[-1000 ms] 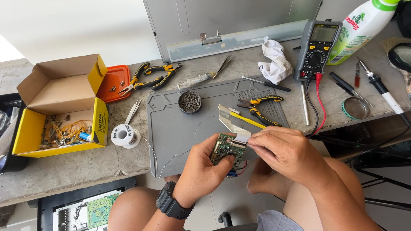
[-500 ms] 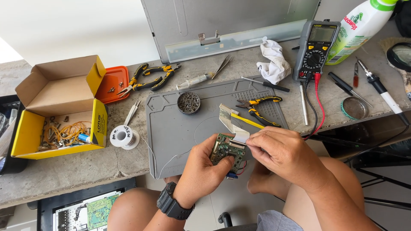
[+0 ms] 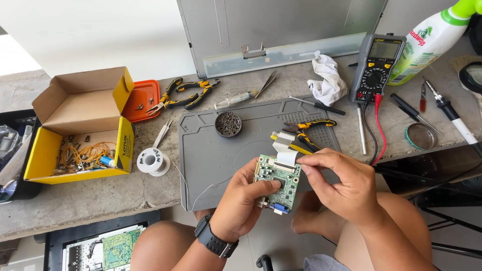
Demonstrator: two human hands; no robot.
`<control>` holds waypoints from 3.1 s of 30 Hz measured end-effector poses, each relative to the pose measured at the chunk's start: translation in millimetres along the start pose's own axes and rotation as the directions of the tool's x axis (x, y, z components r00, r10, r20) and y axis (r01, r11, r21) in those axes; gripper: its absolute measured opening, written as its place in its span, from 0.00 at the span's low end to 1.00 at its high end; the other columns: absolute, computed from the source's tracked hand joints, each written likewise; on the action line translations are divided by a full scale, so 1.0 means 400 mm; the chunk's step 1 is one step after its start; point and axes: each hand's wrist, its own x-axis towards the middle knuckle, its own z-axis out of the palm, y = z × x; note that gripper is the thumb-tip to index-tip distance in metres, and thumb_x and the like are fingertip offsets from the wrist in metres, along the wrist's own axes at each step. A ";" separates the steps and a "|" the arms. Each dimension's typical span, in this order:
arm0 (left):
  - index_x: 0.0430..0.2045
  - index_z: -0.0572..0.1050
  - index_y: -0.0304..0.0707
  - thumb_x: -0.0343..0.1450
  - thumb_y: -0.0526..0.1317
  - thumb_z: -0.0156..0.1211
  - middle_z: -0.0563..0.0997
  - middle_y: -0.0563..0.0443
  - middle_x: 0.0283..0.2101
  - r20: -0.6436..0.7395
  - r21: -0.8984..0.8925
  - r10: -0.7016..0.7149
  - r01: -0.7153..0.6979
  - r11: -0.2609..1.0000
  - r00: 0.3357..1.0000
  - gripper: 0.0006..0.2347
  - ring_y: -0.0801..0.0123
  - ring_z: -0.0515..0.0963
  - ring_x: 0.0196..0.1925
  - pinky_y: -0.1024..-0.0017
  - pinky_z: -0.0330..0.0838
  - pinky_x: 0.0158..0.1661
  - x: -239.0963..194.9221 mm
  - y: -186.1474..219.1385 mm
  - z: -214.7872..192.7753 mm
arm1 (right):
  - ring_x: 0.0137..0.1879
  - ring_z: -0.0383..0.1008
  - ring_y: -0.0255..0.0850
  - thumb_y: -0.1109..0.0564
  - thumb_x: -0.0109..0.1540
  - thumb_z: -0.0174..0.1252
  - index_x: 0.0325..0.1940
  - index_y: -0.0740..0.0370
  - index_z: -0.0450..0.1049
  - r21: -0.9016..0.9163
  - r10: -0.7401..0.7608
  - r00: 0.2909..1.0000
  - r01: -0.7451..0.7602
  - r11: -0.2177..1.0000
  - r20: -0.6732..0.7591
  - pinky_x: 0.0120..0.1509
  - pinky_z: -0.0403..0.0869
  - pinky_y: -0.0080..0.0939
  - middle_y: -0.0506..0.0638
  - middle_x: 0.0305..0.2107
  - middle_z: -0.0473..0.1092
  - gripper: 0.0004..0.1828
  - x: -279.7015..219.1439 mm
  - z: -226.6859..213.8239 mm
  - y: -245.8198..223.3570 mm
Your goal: The person cleans a circuit board using a brush and a cloth. They wipe the board with a cloth, use a brush to clean specific areas, and handle the board carefully throughout the process.
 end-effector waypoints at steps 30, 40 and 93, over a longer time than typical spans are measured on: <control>0.55 0.78 0.27 0.72 0.29 0.69 0.92 0.30 0.47 -0.211 0.080 0.124 -0.109 0.991 0.970 0.16 0.41 0.94 0.45 0.52 0.86 0.39 -0.015 0.056 0.004 | 0.47 0.85 0.38 0.64 0.77 0.57 0.60 0.62 0.82 0.023 0.539 0.801 -0.553 0.833 -0.259 0.53 0.89 0.39 0.54 0.48 0.85 0.10 -0.002 -0.115 0.225; 0.54 0.81 0.27 0.73 0.29 0.69 0.92 0.34 0.44 -0.226 0.125 0.181 -0.156 0.980 0.957 0.14 0.46 0.90 0.36 0.48 0.84 0.26 0.010 -0.005 -0.021 | 0.52 0.86 0.34 0.61 0.75 0.60 0.53 0.56 0.87 -0.125 0.392 0.891 -0.426 0.896 -0.229 0.61 0.79 0.35 0.44 0.45 0.87 0.10 0.007 -0.073 0.226; 0.57 0.82 0.50 0.68 0.43 0.65 0.75 0.59 0.30 -0.132 0.696 0.280 -0.112 0.709 0.951 0.20 0.73 0.69 0.31 0.67 0.68 0.36 -0.025 0.027 -0.014 | 0.53 0.82 0.51 0.59 0.75 0.62 0.63 0.64 0.83 -0.028 -0.235 0.822 0.291 0.956 0.519 0.61 0.77 0.51 0.54 0.51 0.75 0.14 0.494 0.352 -0.060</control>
